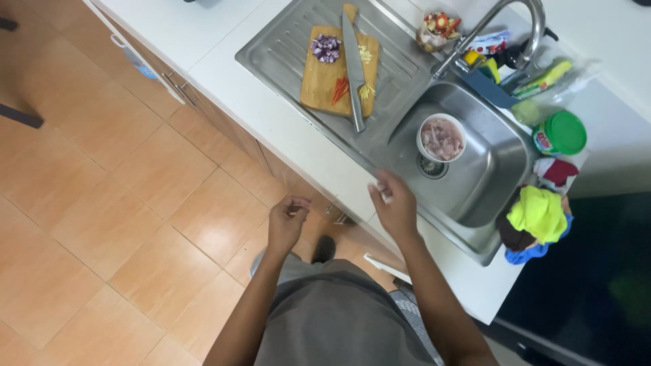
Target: The person slices red bell peppers on a wooden cutting board using a knife, then opens a refrigerator to discard a piece of pepper. They wash the knife under running water and rinse raw chicken pieces in a bowl in the sink before turning on an induction cooktop.
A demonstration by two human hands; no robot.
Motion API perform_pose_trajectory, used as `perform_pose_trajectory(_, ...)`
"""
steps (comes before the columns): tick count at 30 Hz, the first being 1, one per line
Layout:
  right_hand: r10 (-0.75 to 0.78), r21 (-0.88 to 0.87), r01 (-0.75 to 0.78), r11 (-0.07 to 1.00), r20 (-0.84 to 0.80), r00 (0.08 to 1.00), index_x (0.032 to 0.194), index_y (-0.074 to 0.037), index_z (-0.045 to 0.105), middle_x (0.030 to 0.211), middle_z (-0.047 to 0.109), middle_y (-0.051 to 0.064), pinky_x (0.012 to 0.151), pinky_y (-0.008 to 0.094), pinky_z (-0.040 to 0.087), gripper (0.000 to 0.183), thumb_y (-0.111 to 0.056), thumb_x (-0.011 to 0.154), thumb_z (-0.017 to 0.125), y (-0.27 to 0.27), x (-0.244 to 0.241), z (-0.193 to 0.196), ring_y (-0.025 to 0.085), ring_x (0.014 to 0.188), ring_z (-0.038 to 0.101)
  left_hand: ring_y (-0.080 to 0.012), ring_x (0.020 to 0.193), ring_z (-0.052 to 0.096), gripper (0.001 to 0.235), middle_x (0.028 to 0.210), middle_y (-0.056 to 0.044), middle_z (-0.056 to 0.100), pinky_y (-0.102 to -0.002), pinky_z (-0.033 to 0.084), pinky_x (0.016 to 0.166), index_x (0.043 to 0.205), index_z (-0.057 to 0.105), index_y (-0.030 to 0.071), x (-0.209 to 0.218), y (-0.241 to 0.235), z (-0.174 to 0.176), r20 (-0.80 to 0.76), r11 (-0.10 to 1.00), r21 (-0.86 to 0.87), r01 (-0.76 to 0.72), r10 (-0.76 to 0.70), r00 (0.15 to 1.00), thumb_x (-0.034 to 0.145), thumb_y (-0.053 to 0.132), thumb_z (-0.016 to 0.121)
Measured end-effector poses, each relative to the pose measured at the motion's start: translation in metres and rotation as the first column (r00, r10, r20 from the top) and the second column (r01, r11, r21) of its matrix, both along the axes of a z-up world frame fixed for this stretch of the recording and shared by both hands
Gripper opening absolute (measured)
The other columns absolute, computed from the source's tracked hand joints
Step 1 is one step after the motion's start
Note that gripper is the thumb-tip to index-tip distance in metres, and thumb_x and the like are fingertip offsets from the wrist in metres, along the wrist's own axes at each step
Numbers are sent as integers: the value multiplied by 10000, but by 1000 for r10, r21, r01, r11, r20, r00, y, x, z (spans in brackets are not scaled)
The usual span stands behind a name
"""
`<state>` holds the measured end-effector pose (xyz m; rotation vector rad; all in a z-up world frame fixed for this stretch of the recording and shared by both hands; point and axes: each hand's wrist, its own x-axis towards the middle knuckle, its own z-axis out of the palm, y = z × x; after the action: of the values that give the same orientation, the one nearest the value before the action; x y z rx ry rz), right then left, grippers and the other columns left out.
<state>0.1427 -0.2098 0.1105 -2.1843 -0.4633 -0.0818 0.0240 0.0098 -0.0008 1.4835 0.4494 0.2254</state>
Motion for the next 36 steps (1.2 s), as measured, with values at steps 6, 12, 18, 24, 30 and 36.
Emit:
perform_pose_trajectory(6, 11, -380, 83, 921, 238, 971, 1354, -35, 497, 1121, 690, 219, 794, 524, 558, 562, -292, 926, 755, 77, 139, -32, 420, 972, 695, -117, 768, 689, 112, 885, -59, 759, -274, 545, 663, 982, 744, 22, 72, 23, 37, -76, 994, 111, -19, 27, 997, 892, 63, 692)
perform_pose_trajectory(12, -102, -598, 52, 800, -50, 993, 1424, -53, 400, 1059, 695, 240, 755, 554, 554, 645, -265, 896, 704, 128, 179, -53, 434, 896, 708, -154, 722, 690, 131, 859, -75, 755, -294, 558, 654, 997, 731, 16, 186, 84, 49, -7, 963, 225, 150, -152, 988, 890, 86, 705)
perform_pose_trajectory(18, -208, -281, 196, 940, -15, 978, 1435, -44, 412, 1020, 705, 232, 712, 515, 547, 618, -128, 883, 676, 141, 164, -41, 430, 815, 702, -187, 740, 733, 230, 855, -107, 761, -318, 572, 685, 1057, 721, 11, 288, 161, 48, -105, 929, 294, 227, -204, 973, 878, 156, 715)
perform_pose_trajectory(24, -493, 239, 612, 754, -410, 767, 1339, 32, 521, 869, 619, 123, 623, 372, 458, 367, -52, 999, 630, 136, 116, -88, 235, 684, 568, -329, 906, 735, 375, 960, -185, 758, -417, 567, 827, 1137, 703, -26, 399, 214, -14, 29, 791, 575, 209, -275, 961, 841, 202, 740)
perform_pose_trajectory(30, -477, 394, 672, 627, -488, 731, 1117, -40, 514, 1041, 673, 21, 766, 246, 571, 182, -123, 972, 587, 184, 110, -76, 71, 914, 667, -400, 987, 707, 357, 1049, -239, 734, -461, 546, 876, 1114, 710, -23, 528, 210, -34, 177, 685, 665, 298, -533, 828, 928, 280, 687)
perform_pose_trajectory(36, -562, 359, 691, 627, -406, 721, 1124, 28, 528, 966, 637, 52, 745, 265, 500, 224, -138, 1016, 632, 171, 146, -113, 106, 848, 584, -450, 874, 673, 411, 906, -256, 708, -520, 519, 779, 880, 726, -9, 517, 202, 2, -133, 562, 679, 473, -539, 832, 963, 380, 624)
